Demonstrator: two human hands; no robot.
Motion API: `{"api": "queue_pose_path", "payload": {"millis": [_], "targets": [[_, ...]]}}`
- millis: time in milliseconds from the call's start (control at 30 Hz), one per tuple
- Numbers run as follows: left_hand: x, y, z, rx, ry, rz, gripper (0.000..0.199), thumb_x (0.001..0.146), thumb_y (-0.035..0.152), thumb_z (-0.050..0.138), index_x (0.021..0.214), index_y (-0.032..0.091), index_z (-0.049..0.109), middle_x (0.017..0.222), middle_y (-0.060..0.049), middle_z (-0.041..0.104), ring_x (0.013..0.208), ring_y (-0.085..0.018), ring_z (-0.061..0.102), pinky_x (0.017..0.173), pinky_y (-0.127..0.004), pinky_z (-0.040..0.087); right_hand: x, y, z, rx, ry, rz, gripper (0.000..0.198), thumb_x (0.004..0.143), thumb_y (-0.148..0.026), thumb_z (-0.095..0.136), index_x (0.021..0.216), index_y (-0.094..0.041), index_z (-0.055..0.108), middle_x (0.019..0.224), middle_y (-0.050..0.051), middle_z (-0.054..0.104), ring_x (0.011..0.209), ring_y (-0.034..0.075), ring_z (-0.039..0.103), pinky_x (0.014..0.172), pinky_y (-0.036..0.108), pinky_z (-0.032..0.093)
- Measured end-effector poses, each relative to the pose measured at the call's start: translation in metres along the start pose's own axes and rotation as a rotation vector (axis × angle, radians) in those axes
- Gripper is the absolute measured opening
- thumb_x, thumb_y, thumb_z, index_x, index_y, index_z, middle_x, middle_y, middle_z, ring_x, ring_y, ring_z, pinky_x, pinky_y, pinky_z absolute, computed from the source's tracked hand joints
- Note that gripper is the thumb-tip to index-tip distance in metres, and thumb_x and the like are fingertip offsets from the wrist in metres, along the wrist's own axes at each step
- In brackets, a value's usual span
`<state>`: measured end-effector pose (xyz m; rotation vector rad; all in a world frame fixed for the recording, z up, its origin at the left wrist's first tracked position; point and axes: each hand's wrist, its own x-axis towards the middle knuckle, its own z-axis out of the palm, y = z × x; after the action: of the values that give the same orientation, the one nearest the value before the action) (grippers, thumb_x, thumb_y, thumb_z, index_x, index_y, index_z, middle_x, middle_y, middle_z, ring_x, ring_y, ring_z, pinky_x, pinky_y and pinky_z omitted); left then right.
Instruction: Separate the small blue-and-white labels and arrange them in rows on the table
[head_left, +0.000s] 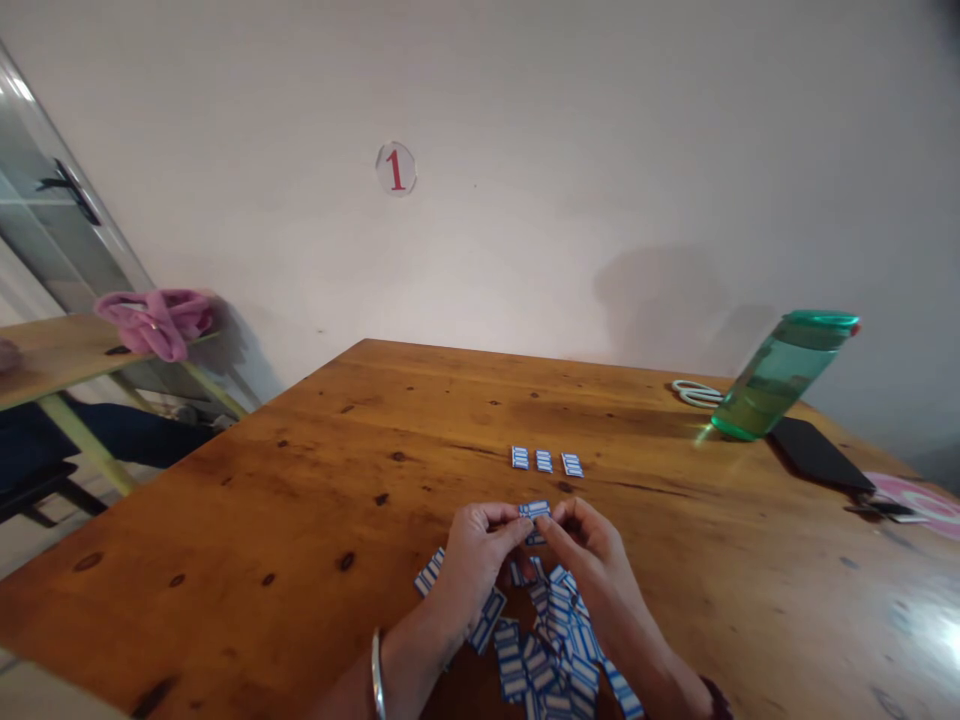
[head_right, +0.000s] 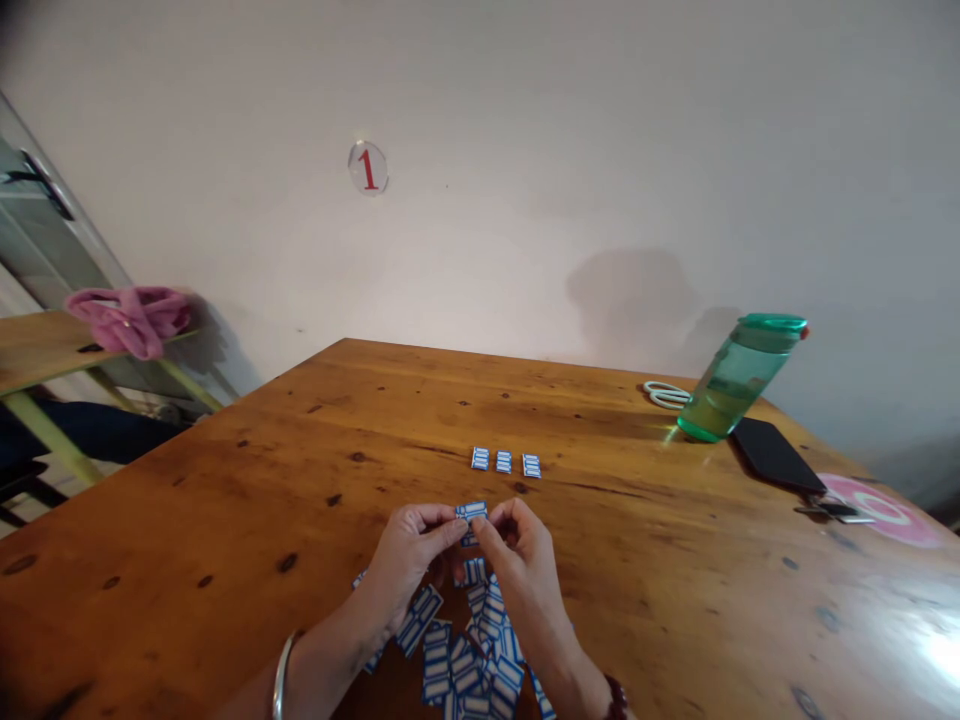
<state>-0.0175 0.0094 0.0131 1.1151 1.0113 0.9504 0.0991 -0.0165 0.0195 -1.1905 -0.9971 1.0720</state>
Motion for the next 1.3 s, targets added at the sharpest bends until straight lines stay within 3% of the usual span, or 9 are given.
{"api": "queue_pose_path", "payload": {"millis": [267,500,667,933,1033,1200,1300], "targets": [[-0.001,0.004,0.000,0.002,-0.031,-0.010,0.030,0.063,0.043,0.065,0.060,0.013,0.061,0.038,0.001,0.054,0.030,-0.007,0.042,0.033,-0.018,0.027,0.000,0.003,0.000,0.033,-0.020,-0.007,0.031,0.063,-0.042,0.070,0.062,-0.018,0.049,0.055,-0.004,0.050,0.050,0.011,0.046,0.045,0.021,0.038],[-0.002,0.003,0.001,-0.040,-0.010,0.002,0.023,0.064,0.036,0.062,0.061,0.014,0.059,0.038,0.003,0.053,0.031,-0.007,0.042,0.034,-0.017,0.029,-0.001,0.003,0.002,0.104,-0.135,0.076,0.040,0.062,-0.055,0.066,0.064,-0.018,0.051,0.056,-0.003,0.052,0.048,0.013,0.050,0.048,0.026,0.045],[-0.002,0.005,0.000,-0.008,0.015,0.030,0.019,0.064,0.033,0.060,0.059,0.015,0.058,0.036,0.003,0.051,0.031,-0.008,0.043,0.033,-0.017,0.028,0.000,0.007,0.000,0.039,-0.114,0.054,0.036,0.063,-0.049,0.068,0.061,-0.016,0.054,0.055,-0.003,0.053,0.051,0.011,0.049,0.047,0.021,0.040],[-0.002,0.005,0.000,0.038,0.061,0.055,0.018,0.066,0.030,0.059,0.056,0.015,0.060,0.036,0.004,0.050,0.031,-0.008,0.041,0.034,-0.018,0.027,0.002,0.013,-0.003,0.088,-0.171,0.067,0.032,0.066,-0.045,0.067,0.065,-0.016,0.055,0.060,-0.001,0.055,0.056,0.013,0.052,0.056,0.026,0.044],[-0.001,0.005,-0.001,0.011,0.080,0.103,0.015,0.064,0.027,0.062,0.055,0.015,0.063,0.042,0.003,0.054,0.038,-0.008,0.045,0.039,-0.018,0.032,0.003,0.013,-0.004,0.048,-0.141,0.046,0.030,0.065,-0.042,0.069,0.064,-0.016,0.055,0.058,-0.002,0.054,0.055,0.013,0.050,0.052,0.023,0.040],[0.000,0.005,0.001,-0.155,0.011,0.131,0.011,0.061,0.024,0.068,0.067,0.014,0.070,0.066,-0.003,0.067,0.064,-0.014,0.058,0.064,-0.023,0.044,0.003,0.014,-0.005,0.036,-0.134,0.010,0.026,0.068,-0.039,0.067,0.066,-0.015,0.057,0.059,-0.002,0.053,0.056,0.012,0.048,0.053,0.022,0.037],[0.000,0.003,0.002,-0.225,0.012,0.079,0.013,0.059,0.025,0.070,0.066,0.014,0.070,0.065,-0.002,0.067,0.062,-0.014,0.057,0.062,-0.023,0.044,0.002,0.013,-0.004,0.013,-0.120,-0.014,0.026,0.068,-0.039,0.066,0.065,-0.015,0.056,0.058,-0.002,0.052,0.054,0.011,0.045,0.051,0.021,0.036]]}}
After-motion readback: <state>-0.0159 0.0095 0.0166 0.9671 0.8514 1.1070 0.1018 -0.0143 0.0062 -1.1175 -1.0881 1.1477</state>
